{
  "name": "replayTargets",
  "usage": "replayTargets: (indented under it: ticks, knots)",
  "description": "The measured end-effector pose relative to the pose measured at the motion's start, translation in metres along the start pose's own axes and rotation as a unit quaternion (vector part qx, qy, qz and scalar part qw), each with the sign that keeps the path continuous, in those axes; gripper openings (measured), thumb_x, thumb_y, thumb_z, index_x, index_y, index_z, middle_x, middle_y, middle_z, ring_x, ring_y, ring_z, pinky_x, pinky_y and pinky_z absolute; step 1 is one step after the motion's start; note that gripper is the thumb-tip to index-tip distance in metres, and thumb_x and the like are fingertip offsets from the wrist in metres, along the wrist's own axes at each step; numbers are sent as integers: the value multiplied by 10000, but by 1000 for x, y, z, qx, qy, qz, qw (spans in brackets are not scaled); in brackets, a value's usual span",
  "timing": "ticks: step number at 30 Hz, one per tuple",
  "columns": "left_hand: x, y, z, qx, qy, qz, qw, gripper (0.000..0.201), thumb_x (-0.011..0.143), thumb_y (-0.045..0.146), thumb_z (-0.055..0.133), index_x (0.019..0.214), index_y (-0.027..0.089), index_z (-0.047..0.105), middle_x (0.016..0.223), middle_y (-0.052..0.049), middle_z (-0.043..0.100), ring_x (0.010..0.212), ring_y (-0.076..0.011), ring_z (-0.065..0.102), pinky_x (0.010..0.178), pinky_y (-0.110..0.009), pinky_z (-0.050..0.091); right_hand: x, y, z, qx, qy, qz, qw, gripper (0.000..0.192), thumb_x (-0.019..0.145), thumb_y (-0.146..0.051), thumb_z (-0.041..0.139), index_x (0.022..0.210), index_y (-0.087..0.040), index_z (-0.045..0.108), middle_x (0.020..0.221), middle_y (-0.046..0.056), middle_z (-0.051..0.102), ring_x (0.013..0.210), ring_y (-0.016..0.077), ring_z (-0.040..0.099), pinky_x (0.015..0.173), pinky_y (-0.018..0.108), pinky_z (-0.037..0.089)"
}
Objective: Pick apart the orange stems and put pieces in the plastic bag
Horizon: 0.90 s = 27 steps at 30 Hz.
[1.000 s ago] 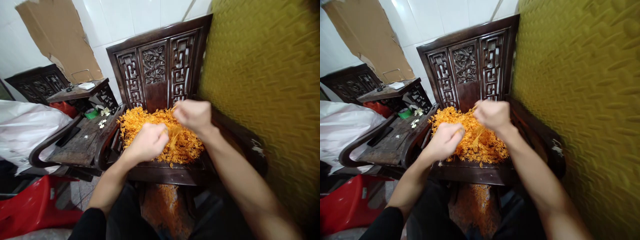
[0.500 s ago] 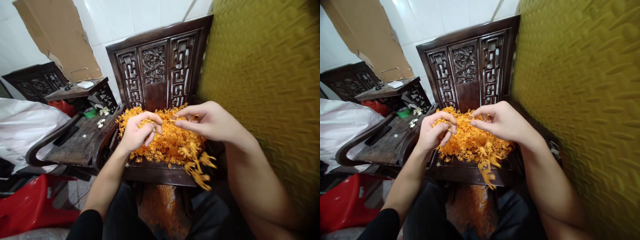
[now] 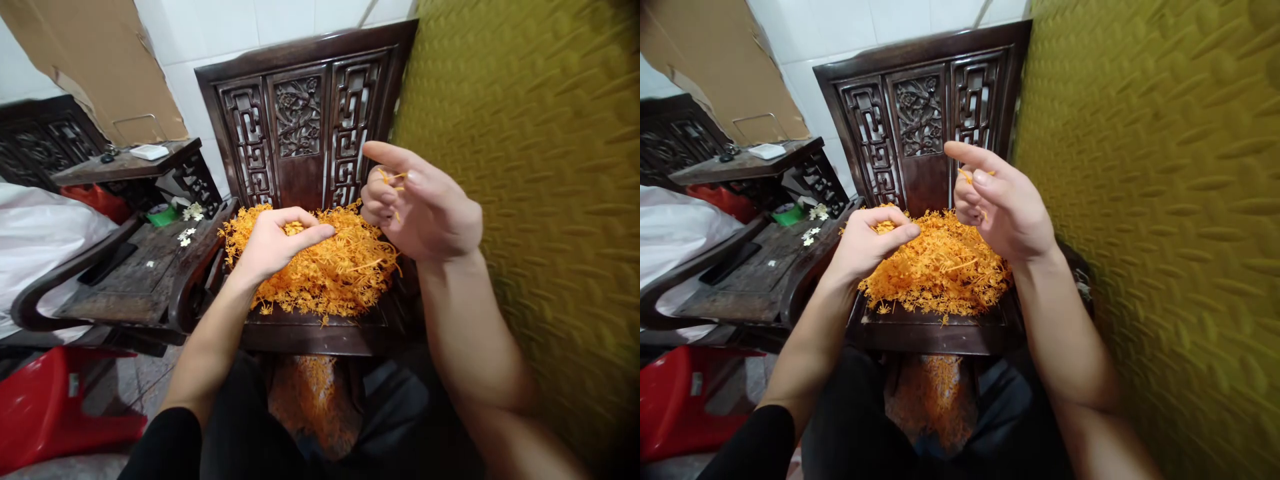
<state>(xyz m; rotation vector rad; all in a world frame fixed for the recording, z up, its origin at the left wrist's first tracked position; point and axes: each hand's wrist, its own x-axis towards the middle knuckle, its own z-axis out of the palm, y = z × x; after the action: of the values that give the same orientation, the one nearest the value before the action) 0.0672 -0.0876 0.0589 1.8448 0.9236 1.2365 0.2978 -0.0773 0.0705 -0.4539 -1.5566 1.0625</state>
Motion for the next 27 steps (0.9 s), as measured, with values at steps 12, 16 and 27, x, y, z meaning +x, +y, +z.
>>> replayTargets:
  ticks: [12, 16, 27]
  knots:
    - [-4, -13, 15, 392, -13, 150, 908, 280, 910, 403, 793, 1094, 194, 816, 914, -56, 769, 822, -189, 688, 790, -326, 503, 2, 11, 23, 73, 31, 0, 997, 468, 891, -560, 667, 1292, -324, 622, 863, 12, 596, 661, 154, 463, 568, 309, 416]
    - [-4, -19, 16, 495, 20, 157, 854, 181, 991, 270, 649, 1023, 193, 809, 912, -60, 723, 804, -192, 673, 701, -323, 462, 3, 16, 23, 28, 49, -15, 998, 369, 915, -541, 674, 1179, -283, 654, 724, -30, 468, 587, 129, 372, 540, 289, 337]
    - [-3, -20, 19, 617, 32, 139, 774, 196, 1011, 305, 599, 1011, 194, 760, 947, -75, 691, 678, -181, 641, 534, -336, 299, -5, 21, 34, -564, -91, -44, 820, 94, 936, -125, 605, 907, -144, 692, 878, 85, 725, 768, 200, 626, 731, 327, 411]
